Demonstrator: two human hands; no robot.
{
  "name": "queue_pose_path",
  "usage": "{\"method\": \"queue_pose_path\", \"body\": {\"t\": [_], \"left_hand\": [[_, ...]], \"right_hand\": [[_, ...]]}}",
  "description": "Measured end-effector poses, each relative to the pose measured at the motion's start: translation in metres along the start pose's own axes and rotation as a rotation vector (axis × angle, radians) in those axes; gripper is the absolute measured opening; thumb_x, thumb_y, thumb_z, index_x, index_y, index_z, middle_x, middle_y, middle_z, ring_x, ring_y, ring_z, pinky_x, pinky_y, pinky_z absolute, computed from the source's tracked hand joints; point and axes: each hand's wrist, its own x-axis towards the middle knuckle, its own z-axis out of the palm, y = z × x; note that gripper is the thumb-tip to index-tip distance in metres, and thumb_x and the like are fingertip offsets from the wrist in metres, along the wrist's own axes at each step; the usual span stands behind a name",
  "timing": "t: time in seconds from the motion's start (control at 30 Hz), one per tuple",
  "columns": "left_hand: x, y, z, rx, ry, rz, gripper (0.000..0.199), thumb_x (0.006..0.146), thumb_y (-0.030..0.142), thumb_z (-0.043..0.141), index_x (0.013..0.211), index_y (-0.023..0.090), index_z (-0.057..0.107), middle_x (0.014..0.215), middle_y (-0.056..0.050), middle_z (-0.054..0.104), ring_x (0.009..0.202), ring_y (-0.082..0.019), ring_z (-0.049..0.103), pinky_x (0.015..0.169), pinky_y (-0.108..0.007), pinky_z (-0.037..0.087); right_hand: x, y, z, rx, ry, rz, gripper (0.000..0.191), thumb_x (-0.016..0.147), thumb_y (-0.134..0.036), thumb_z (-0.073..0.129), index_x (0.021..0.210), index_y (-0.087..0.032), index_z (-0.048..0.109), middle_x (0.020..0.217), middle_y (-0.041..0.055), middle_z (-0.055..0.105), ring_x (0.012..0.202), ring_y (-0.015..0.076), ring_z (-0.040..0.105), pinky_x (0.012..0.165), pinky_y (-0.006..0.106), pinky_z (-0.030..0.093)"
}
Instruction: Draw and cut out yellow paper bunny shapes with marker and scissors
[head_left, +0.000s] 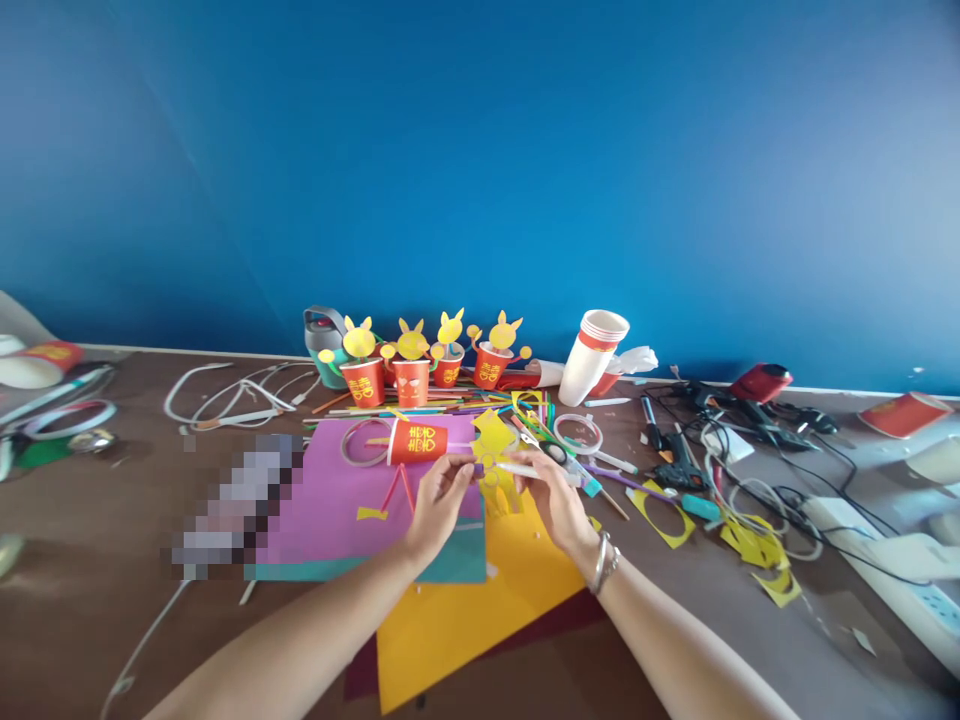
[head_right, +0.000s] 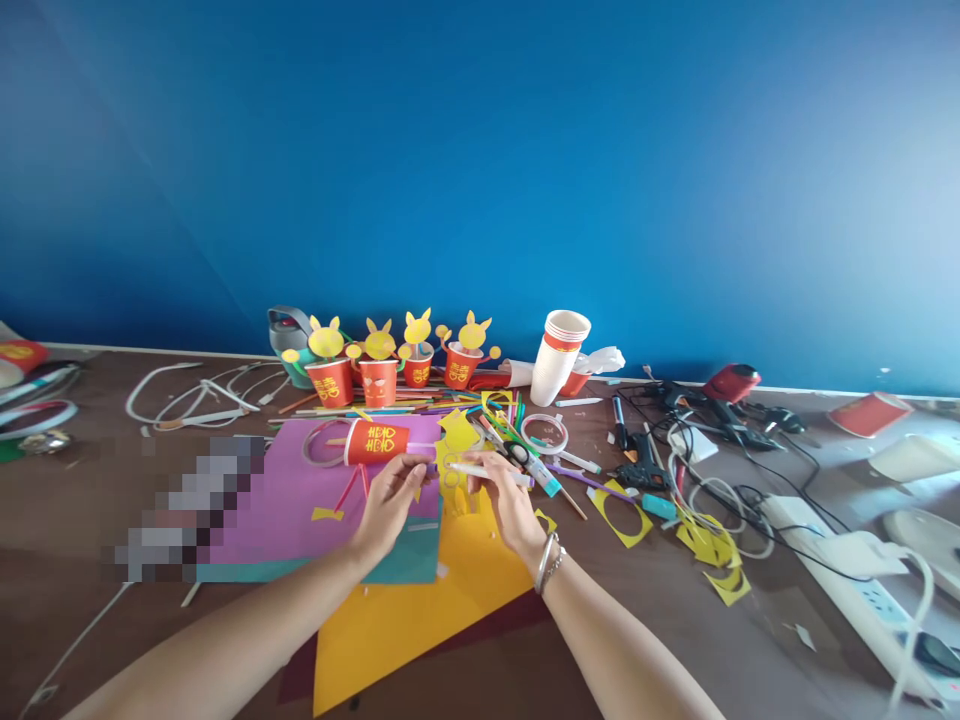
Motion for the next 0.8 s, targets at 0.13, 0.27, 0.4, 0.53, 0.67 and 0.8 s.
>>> {"method": "queue_pose_path", "body": {"t": [0.13, 0.27, 0.4, 0.53, 0.67, 0.8], "left_hand": [[0.001, -0.002, 0.0, 0.006, -0.037, -0.005, 0.029, 0.078, 0.044, 0.061, 0.086, 0.016, 0.063, 0.075, -0.004, 0.067, 0.073, -0.016, 0.064, 0.068, -0.028, 0.051], [0.0, -0.004, 0.0, 0.022, -0.103, -0.028, 0.028, 0.077, 0.044, 0.062, 0.082, 0.016, 0.064, 0.071, -0.002, 0.066, 0.069, -0.016, 0.063, 0.066, -0.027, 0.051], [-0.001, -0.006, 0.001, 0.041, -0.157, -0.04, 0.029, 0.078, 0.045, 0.061, 0.077, 0.017, 0.063, 0.071, -0.002, 0.064, 0.068, -0.015, 0.061, 0.065, -0.027, 0.05], [-0.001, -0.006, 0.0, 0.018, -0.062, -0.014, 0.027, 0.079, 0.044, 0.059, 0.081, 0.017, 0.061, 0.072, -0.002, 0.063, 0.07, -0.016, 0.061, 0.065, -0.027, 0.049], [-0.002, -0.003, -0.002, 0.034, 0.022, 0.035, 0.026, 0.082, 0.042, 0.055, 0.089, 0.018, 0.062, 0.076, -0.001, 0.061, 0.07, -0.013, 0.057, 0.063, -0.024, 0.045], [-0.005, -0.002, -0.002, 0.084, -0.014, 0.04, 0.025, 0.086, 0.04, 0.047, 0.084, 0.018, 0.06, 0.068, 0.002, 0.051, 0.061, -0.011, 0.046, 0.057, -0.023, 0.038]], "right_hand": [[0.002, 0.004, 0.001, 0.267, -0.081, 0.132, 0.011, 0.08, -0.031, 0.054, 0.079, -0.021, 0.053, 0.061, -0.0007, 0.056, 0.056, 0.0151, 0.052, 0.051, 0.026, 0.042], [0.001, 0.006, 0.001, 0.246, -0.138, 0.165, 0.011, 0.077, -0.03, 0.059, 0.077, -0.02, 0.054, 0.063, 0.0001, 0.06, 0.058, 0.0146, 0.055, 0.055, 0.026, 0.041], [0.001, 0.006, 0.001, 0.2, -0.173, 0.174, 0.017, 0.072, -0.033, 0.065, 0.078, -0.02, 0.057, 0.066, 0.0003, 0.062, 0.061, 0.0145, 0.057, 0.056, 0.026, 0.042], [0.002, 0.003, -0.005, 0.121, -0.177, 0.195, 0.032, 0.085, -0.049, 0.047, 0.083, -0.019, 0.059, 0.051, -0.001, 0.058, 0.048, 0.0143, 0.054, 0.052, 0.026, 0.04], [0.016, -0.003, -0.016, -0.168, 0.127, 0.018, 0.034, 0.087, -0.051, 0.044, 0.085, -0.019, 0.057, 0.059, 0.0009, 0.062, 0.051, 0.0141, 0.055, 0.051, 0.025, 0.041], [0.047, -0.002, -0.015, -0.585, 0.096, -0.137, 0.028, 0.077, -0.04, 0.061, 0.096, -0.022, 0.052, 0.094, 0.0064, 0.066, 0.079, 0.0192, 0.062, 0.065, 0.03, 0.048]]}}
